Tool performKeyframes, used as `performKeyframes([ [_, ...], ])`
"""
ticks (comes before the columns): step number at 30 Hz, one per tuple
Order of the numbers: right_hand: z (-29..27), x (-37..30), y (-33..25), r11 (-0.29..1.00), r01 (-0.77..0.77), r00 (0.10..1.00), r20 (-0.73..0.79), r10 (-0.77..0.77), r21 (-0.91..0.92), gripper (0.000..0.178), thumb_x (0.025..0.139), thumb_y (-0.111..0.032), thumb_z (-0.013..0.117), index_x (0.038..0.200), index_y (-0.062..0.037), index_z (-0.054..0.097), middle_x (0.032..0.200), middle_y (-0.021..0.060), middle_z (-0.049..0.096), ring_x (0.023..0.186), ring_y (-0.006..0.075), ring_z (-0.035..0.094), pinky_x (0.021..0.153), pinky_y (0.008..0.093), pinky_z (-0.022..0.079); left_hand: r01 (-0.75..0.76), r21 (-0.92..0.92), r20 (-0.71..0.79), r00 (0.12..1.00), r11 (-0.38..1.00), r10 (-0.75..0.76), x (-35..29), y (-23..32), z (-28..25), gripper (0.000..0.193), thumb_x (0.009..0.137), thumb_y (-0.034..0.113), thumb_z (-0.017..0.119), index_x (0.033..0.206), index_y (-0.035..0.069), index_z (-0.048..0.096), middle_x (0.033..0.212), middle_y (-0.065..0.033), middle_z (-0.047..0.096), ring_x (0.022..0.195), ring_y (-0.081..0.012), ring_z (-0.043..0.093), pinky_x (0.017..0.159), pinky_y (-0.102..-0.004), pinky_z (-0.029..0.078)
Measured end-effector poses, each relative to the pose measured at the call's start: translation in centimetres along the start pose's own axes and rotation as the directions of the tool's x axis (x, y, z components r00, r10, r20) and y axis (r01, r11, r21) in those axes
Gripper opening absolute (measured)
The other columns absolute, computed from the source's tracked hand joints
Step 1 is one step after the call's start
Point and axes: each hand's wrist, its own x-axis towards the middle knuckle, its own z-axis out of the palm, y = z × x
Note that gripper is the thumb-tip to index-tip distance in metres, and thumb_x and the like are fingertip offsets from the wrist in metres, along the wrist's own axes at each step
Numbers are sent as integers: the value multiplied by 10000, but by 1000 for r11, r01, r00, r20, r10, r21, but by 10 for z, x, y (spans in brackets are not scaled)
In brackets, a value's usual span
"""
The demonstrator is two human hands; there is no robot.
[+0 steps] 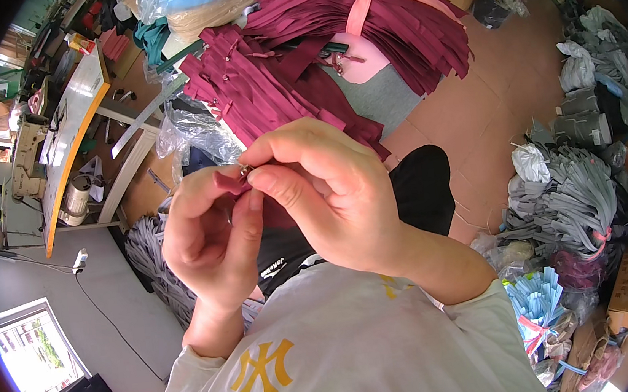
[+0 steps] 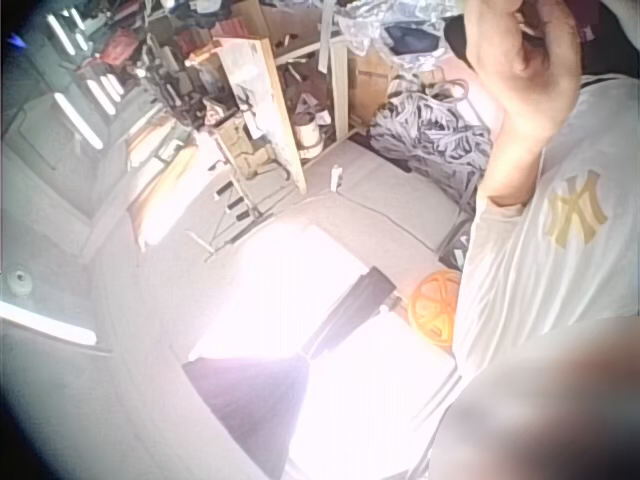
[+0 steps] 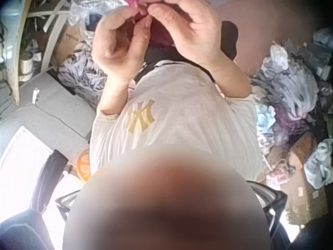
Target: The recorder is manually installing metal sliders onto lengths of maroon zipper tape.
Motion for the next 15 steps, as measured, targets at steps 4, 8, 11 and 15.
performKeyframes([
  [4, -2, 2, -3, 999, -14, 1000, 10, 14, 49, 130, 896, 50, 657, 1026, 40, 653, 980, 99, 657, 830, 169, 648, 723, 271, 520, 304, -429, -1, 942, 851, -337, 2, 14, 5, 302, 883, -82, 662, 1170, -43, 577, 1035, -94, 612, 856, -134, 593, 742, -233, 471],
  [8, -6, 3, -1, 982, 149, 988, 51, -144, -119, 178, 862, 55, 680, 1038, 29, 668, 937, 103, 668, 804, 202, 656, 703, 283, 526, 99, -81, 106, 990, 992, -90, 4, -1, -7, 224, 899, -13, 674, 1105, -44, 593, 990, -102, 609, 832, -166, 577, 753, -282, 466],
  [11, -7, 3, -3, 960, 207, 978, 67, -198, -188, 235, 818, 49, 722, 1048, 20, 680, 909, 102, 677, 795, 225, 660, 684, 297, 533, 30, 61, 110, 993, 998, -36, 4, 2, -8, 217, 874, -23, 683, 1073, -33, 599, 949, -119, 616, 806, -208, 581, 739, -297, 463],
  [15, -7, 1, -5, 939, 275, 961, 83, -264, -204, 329, 751, 42, 782, 1065, 13, 689, 906, 103, 682, 796, 234, 663, 657, 310, 543, -120, 137, 107, 989, 983, 106, 4, -3, -7, 188, 868, -55, 653, 1046, -22, 598, 921, -130, 623, 793, -246, 584, 728, -311, 464],
])
